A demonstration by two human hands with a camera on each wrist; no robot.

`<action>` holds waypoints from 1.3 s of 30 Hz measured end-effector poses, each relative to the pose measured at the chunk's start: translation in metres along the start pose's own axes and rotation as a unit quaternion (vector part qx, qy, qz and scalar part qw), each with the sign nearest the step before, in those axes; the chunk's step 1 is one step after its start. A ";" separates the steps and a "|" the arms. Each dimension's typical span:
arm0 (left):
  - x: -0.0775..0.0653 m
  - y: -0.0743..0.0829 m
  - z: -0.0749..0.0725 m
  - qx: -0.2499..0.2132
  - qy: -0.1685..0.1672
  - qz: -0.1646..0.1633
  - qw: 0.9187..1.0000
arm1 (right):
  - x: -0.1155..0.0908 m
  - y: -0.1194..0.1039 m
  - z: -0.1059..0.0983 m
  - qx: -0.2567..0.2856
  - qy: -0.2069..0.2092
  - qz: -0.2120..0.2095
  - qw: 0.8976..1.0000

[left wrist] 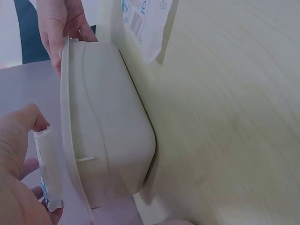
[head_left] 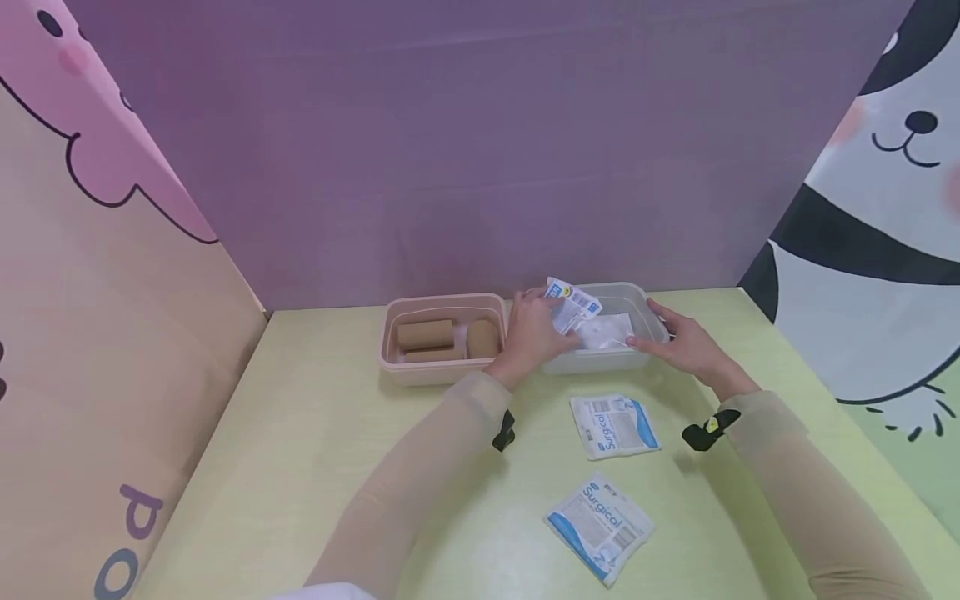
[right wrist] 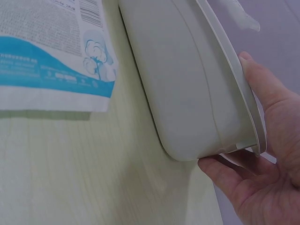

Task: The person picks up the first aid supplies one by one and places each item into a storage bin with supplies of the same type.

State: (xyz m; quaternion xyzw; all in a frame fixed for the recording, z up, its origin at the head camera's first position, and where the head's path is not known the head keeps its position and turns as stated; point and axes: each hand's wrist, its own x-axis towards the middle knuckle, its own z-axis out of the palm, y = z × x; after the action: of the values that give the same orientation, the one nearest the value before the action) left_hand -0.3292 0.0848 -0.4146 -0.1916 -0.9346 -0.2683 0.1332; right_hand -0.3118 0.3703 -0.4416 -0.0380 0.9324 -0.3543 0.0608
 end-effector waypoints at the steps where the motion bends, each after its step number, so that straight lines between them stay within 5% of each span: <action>1: 0.000 0.000 0.001 0.000 0.000 0.001 1.000 | 0.000 0.000 0.000 0.001 0.000 0.000 1.000; 22: 0.000 -0.008 0.012 -0.037 -0.011 -0.005 0.999 | 0.002 0.002 0.007 0.002 -0.005 -0.001 1.000; 28: -0.003 -0.005 0.005 -0.007 -0.022 -0.006 1.000 | 0.001 0.001 0.004 0.004 -0.005 -0.007 1.000; 39: -0.008 0.007 -0.017 -0.028 -0.020 0.007 0.999 | 0.001 0.004 -0.001 0.001 0.002 -0.009 1.000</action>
State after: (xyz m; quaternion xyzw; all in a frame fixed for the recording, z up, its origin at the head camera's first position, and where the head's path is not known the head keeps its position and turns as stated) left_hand -0.3164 0.0790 -0.4004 -0.2072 -0.9278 -0.2897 0.1107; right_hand -0.3129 0.3744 -0.4436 -0.0451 0.9320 -0.3554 0.0555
